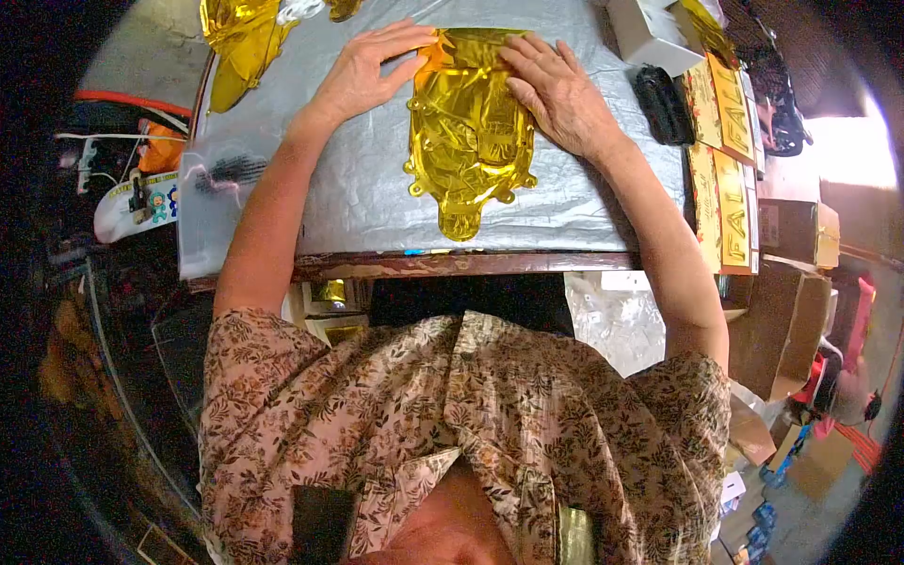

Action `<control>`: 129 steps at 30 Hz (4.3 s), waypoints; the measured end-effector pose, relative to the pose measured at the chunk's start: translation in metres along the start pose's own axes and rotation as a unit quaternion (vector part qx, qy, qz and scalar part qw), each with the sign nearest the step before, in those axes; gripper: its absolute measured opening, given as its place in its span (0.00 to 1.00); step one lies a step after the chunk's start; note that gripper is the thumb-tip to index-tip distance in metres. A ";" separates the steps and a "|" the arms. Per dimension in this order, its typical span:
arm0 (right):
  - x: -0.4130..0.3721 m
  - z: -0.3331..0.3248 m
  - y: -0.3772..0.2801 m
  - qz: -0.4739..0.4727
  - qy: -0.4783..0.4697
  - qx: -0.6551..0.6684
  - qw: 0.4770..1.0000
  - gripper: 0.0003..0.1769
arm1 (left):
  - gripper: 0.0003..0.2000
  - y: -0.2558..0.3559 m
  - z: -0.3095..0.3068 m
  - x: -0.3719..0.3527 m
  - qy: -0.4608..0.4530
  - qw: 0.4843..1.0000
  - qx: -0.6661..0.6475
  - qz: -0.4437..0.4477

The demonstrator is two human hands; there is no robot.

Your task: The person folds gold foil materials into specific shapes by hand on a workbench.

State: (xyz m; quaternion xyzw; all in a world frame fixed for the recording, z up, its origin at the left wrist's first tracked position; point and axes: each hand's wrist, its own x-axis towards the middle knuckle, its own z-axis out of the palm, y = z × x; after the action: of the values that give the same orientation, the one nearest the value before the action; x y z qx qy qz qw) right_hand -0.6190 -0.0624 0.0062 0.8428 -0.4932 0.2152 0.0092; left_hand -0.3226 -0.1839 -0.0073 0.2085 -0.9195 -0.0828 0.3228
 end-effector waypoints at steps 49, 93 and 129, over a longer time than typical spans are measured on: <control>-0.024 -0.007 0.005 0.044 -0.006 -0.012 0.999 0.26 | 0.22 0.028 0.043 0.043 -0.154 0.986 -0.012 0.057; -0.029 -0.020 -0.014 -0.066 -0.036 0.040 0.996 0.20 | 0.12 0.031 -0.010 0.000 -0.061 0.997 -0.045 0.028; -0.032 -0.027 -0.026 0.117 -0.019 0.185 0.976 0.17 | 0.29 0.075 -0.004 -0.009 -0.074 0.931 -0.209 -0.289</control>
State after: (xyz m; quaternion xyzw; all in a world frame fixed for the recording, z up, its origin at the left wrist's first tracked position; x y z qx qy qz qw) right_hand -0.6203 -0.0164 0.0239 0.7702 -0.5405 0.2857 -0.1816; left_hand -0.3384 -0.1123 0.0125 0.3859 -0.8028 -0.3781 0.2523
